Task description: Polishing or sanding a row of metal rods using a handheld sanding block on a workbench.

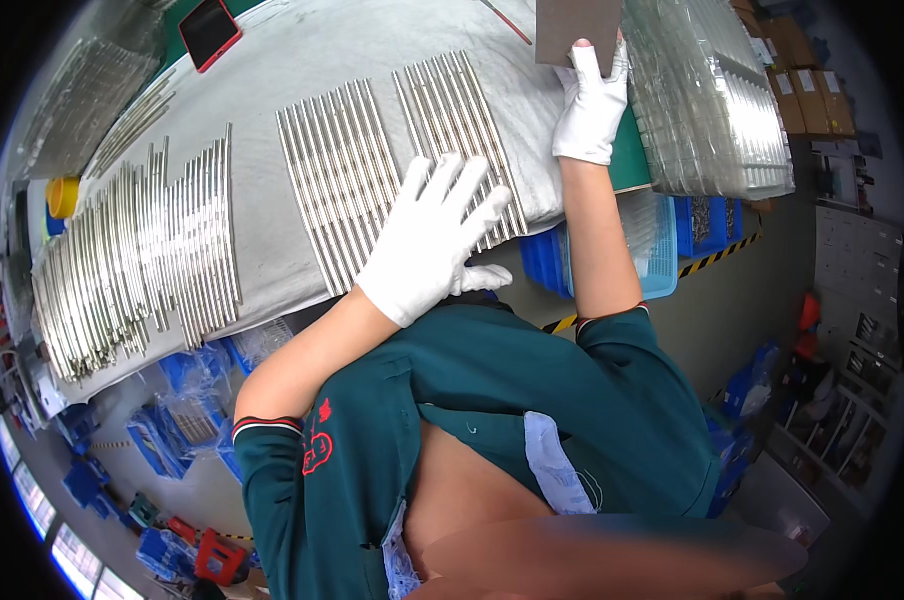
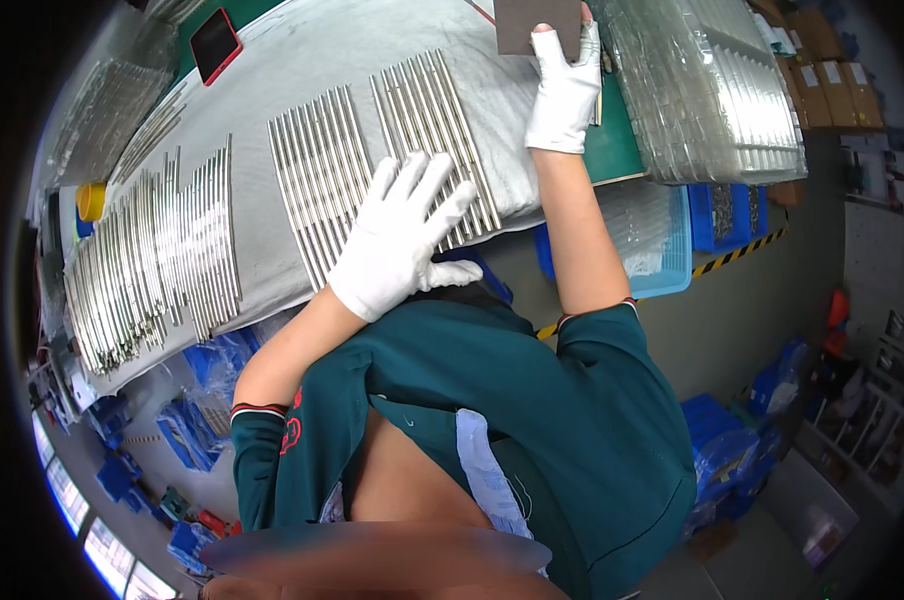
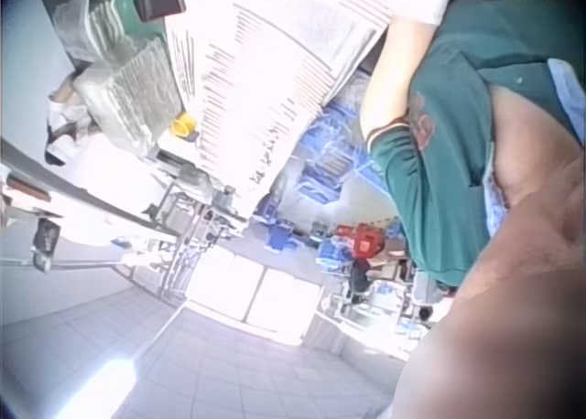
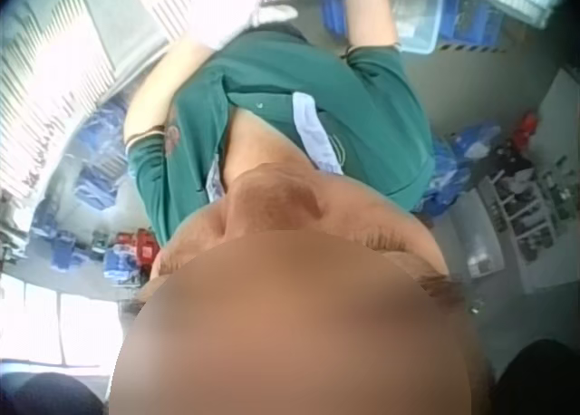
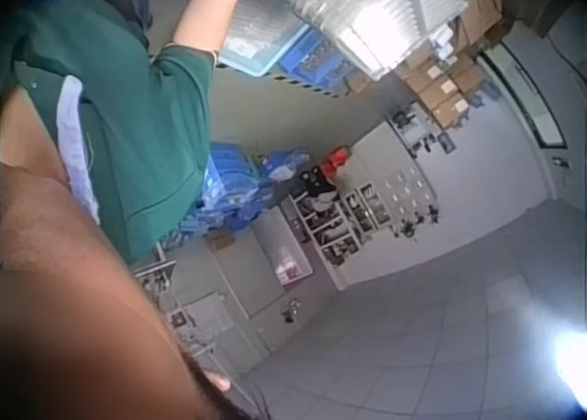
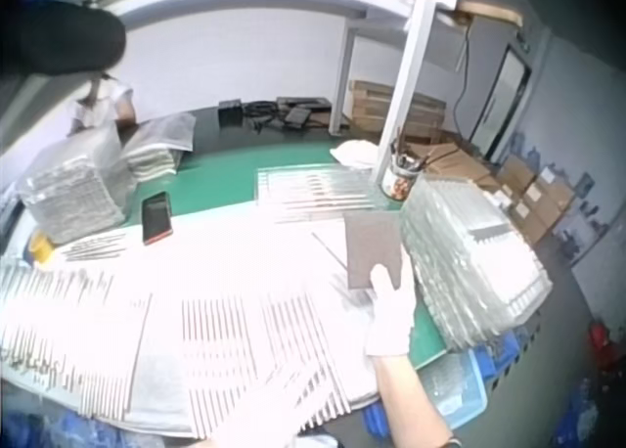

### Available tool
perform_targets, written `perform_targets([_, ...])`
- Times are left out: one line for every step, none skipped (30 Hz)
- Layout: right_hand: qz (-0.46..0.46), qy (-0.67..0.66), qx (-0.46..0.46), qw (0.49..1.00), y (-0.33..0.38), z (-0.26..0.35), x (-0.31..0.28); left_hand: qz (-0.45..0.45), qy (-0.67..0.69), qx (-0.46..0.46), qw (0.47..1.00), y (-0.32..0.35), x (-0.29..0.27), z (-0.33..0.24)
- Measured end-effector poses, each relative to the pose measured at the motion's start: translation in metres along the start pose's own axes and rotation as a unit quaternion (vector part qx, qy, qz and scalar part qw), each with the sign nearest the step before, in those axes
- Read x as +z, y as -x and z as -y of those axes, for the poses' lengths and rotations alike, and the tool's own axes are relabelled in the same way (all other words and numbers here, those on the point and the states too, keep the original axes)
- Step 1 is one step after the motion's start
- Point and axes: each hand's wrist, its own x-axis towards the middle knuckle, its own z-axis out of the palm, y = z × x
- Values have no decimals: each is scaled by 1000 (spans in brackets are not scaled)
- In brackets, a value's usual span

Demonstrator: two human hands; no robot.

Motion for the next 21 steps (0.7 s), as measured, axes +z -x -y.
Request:
perform_targets([-8,8,7,1000,0,0,0,-2,-13,-21,1000,2,-5,-1])
perform_targets([-16,16,13,1000,0,0,0,-4,-26,-42,999,4,-9,-1])
perform_targets([-17,17,14,1000,1,1,0,-3,-32,-61,998,7,-11,0])
perform_targets([-16,19,14,1000,1,1,1,-4,-33,-63,997,11,-8,2])
perform_targets([-16,21,14,1000,1,1,2,-12,-38,-64,997,16,-3,3])
perform_targets([-14,21,15,1000,1,1,2,-21,-42,-65,997,19,0,3])
perform_targets([-11,27,18,999,0,1,2,-9,-35,-76,996,18,-2,0])
perform_targets([-7,33,21,999,0,1,2,-10,-35,-77,996,18,0,0])
perform_targets([-5,33,21,999,1,1,3,-16,-40,-80,996,18,4,0])
perform_targets([0,45,31,998,1,1,4,-24,-45,-82,995,18,6,0])
perform_targets([6,58,42,997,1,1,5,-23,-45,-90,995,18,4,-3])
perform_targets([42,59,46,996,2,1,5,-25,-45,-91,994,17,5,-4])
perform_targets([78,60,48,994,3,1,5,-11,-42,-85,995,17,5,-6])
perform_targets([92,83,58,991,3,-3,2,4,-39,-79,996,18,6,-6])
perform_targets([112,108,38,987,2,-5,3,-37,-56,-59,996,17,9,-5])
perform_targets([133,131,20,982,3,-5,6,-39,-56,-61,996,16,9,-6])
perform_targets([133,173,14,976,7,-4,9,-34,-58,-65,996,14,8,-8])
perform_targets([135,173,14,975,11,0,12,-30,-60,-69,995,13,7,-9])
perform_targets([158,184,30,970,15,6,16,-46,-62,-63,995,14,10,-8])
perform_targets([179,194,45,963,16,9,18,-47,-62,-64,995,15,11,-8])
perform_targets([185,202,39,961,16,8,18,-48,-65,-61,995,15,11,-8])
